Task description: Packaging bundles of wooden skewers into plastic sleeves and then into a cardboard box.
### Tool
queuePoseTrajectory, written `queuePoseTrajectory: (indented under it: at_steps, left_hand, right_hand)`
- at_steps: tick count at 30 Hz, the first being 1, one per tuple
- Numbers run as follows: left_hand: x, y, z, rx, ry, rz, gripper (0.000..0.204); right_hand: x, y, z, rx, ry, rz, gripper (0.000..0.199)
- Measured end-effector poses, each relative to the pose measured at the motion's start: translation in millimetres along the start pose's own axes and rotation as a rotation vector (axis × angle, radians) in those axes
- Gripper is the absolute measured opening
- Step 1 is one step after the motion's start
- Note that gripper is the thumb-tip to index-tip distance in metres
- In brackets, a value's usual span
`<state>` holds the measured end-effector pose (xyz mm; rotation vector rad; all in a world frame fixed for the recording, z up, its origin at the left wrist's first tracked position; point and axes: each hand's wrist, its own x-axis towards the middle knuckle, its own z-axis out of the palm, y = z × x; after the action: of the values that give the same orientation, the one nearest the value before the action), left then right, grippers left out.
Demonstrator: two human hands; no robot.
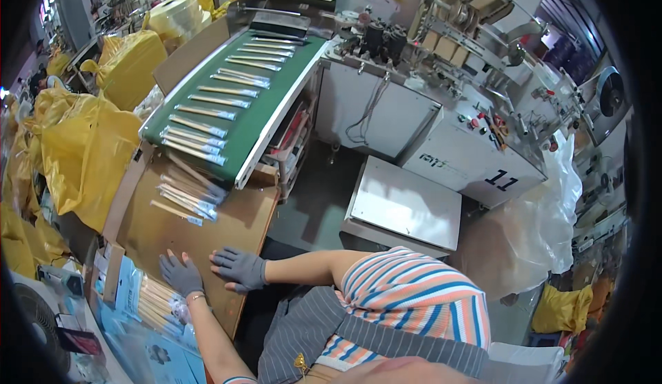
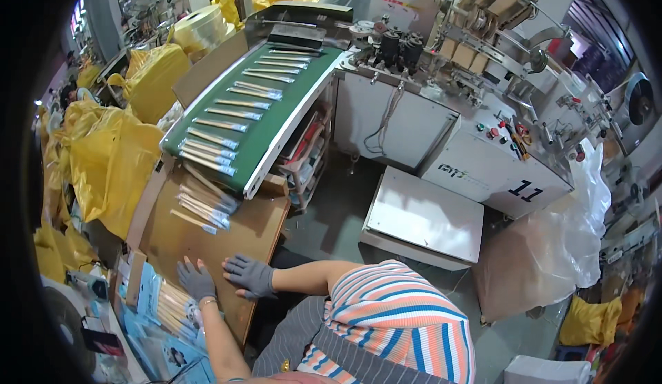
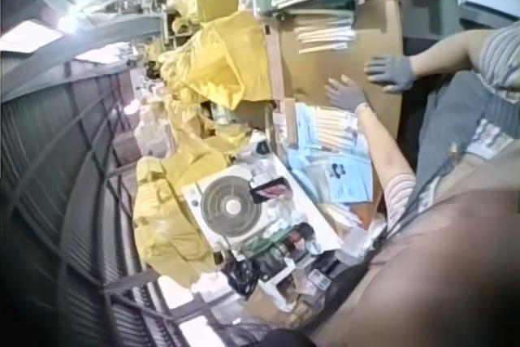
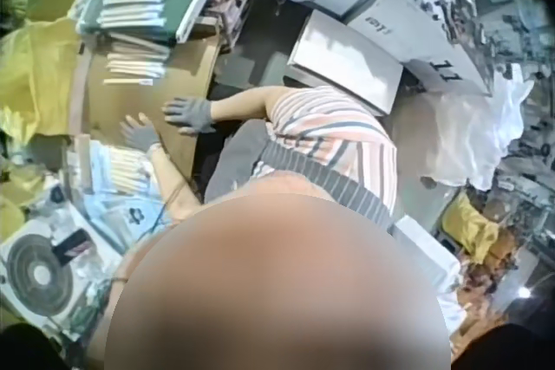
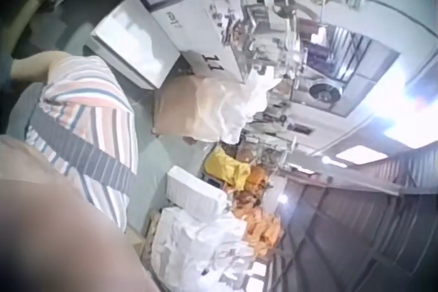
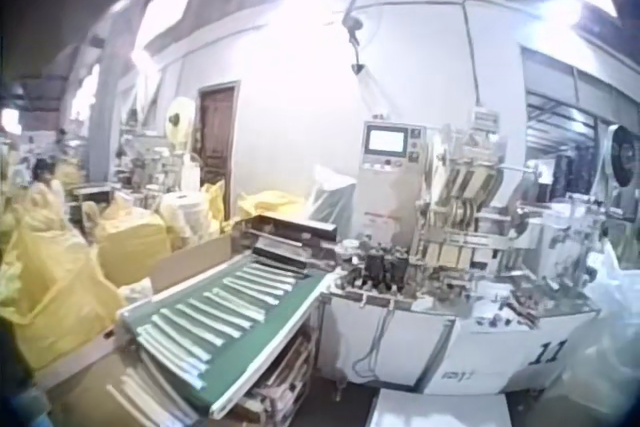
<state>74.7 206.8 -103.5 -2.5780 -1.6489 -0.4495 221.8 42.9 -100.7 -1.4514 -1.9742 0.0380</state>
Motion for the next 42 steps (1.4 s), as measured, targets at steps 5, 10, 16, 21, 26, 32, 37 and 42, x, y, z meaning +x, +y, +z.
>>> queuePoseTrajectory:
  at_steps: [5, 10, 16, 21, 26, 32, 37, 42]
  left_hand:
    - [-3.6, -2.6, 8.3, -0.054, 0.149, 0.033, 0.049]
    - [-2.4, 0.5, 9.0, -0.069, 0.152, 0.004, 0.051]
    - [-4.7, 0.9, 11.7, -0.071, 0.194, 0.017, 0.049]
    - [-4.7, 1.8, 9.6, -0.090, 0.201, 0.016, 0.049]
    - [-4.9, 3.4, 5.4, -0.090, 0.204, 0.017, 0.048]
    - [-4.7, 4.7, 4.1, -0.100, 0.208, 0.024, 0.047]
    - [-5.2, 4.8, 3.3, -0.099, 0.215, 0.020, 0.046]
    - [-4.7, 5.8, 2.3, -0.103, 0.218, 0.024, 0.046]
  right_hand:
    - [1.4, -0.7, -6.0, -0.009, -0.049, 0.009, 0.059]
    - [-0.5, -2.3, -8.8, -0.002, -0.034, 0.012, 0.058]
    - [-0.3, -5.1, -11.1, -0.008, -0.038, 0.036, 0.060]
    - [0.8, -4.6, -9.9, -0.007, -0.023, 0.030, 0.059]
    - [1.7, -4.7, -10.7, -0.030, -0.048, 0.035, 0.059]
    - [1.3, -2.9, -9.9, -0.044, -0.017, 0.017, 0.058]
    - [1.4, -1.6, -8.4, -0.047, -0.038, 0.020, 0.059]
    - [1.3, -1.1, -7.3, -0.042, -0.042, 0.032, 0.059]
